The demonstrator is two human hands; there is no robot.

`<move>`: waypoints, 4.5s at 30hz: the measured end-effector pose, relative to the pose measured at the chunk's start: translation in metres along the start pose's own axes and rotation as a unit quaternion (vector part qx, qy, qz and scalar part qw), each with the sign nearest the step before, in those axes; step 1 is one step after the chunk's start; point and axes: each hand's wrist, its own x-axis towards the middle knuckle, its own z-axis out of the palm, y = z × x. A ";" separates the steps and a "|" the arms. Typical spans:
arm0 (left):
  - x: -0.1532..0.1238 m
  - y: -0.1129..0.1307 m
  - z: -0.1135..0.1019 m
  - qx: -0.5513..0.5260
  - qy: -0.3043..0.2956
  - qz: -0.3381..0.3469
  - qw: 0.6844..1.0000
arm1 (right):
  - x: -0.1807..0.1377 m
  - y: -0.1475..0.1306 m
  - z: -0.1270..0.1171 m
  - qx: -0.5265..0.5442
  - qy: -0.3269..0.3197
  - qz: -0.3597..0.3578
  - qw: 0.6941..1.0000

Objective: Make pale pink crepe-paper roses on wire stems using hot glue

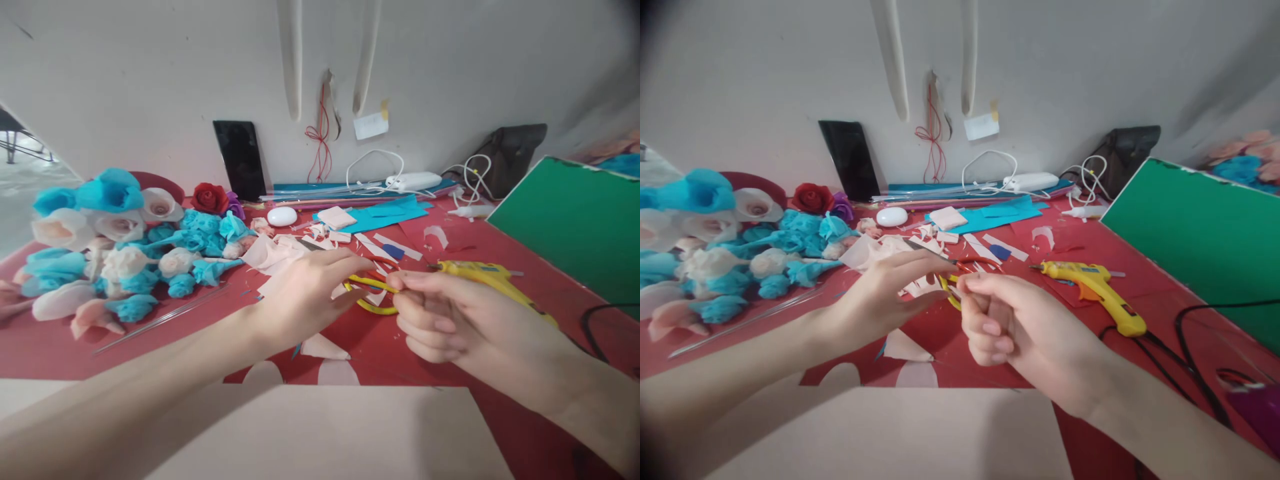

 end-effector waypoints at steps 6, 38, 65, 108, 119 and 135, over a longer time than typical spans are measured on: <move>0.002 0.016 -0.006 -0.008 0.103 0.132 0.986 | 0.006 0.003 0.004 -0.055 0.002 -0.001 0.998; 0.004 -0.017 -0.004 -0.096 -0.026 -0.205 0.974 | 0.006 0.044 0.005 -0.636 0.023 -0.094 0.766; 0.006 0.033 -0.022 -0.564 -0.019 -0.287 0.774 | -0.010 0.007 0.006 -0.105 -0.045 -0.076 0.991; -0.020 0.052 -0.034 -0.170 0.021 -0.132 0.976 | -0.011 0.011 0.011 -0.280 0.021 -0.181 0.942; -0.048 0.021 -0.039 -0.053 -0.214 -0.214 0.952 | -0.008 0.001 0.002 -0.366 0.056 -0.112 0.922; -0.109 0.004 -0.061 0.031 -0.176 -0.162 0.970 | -0.021 0.024 0.007 -0.550 -0.114 -0.007 0.828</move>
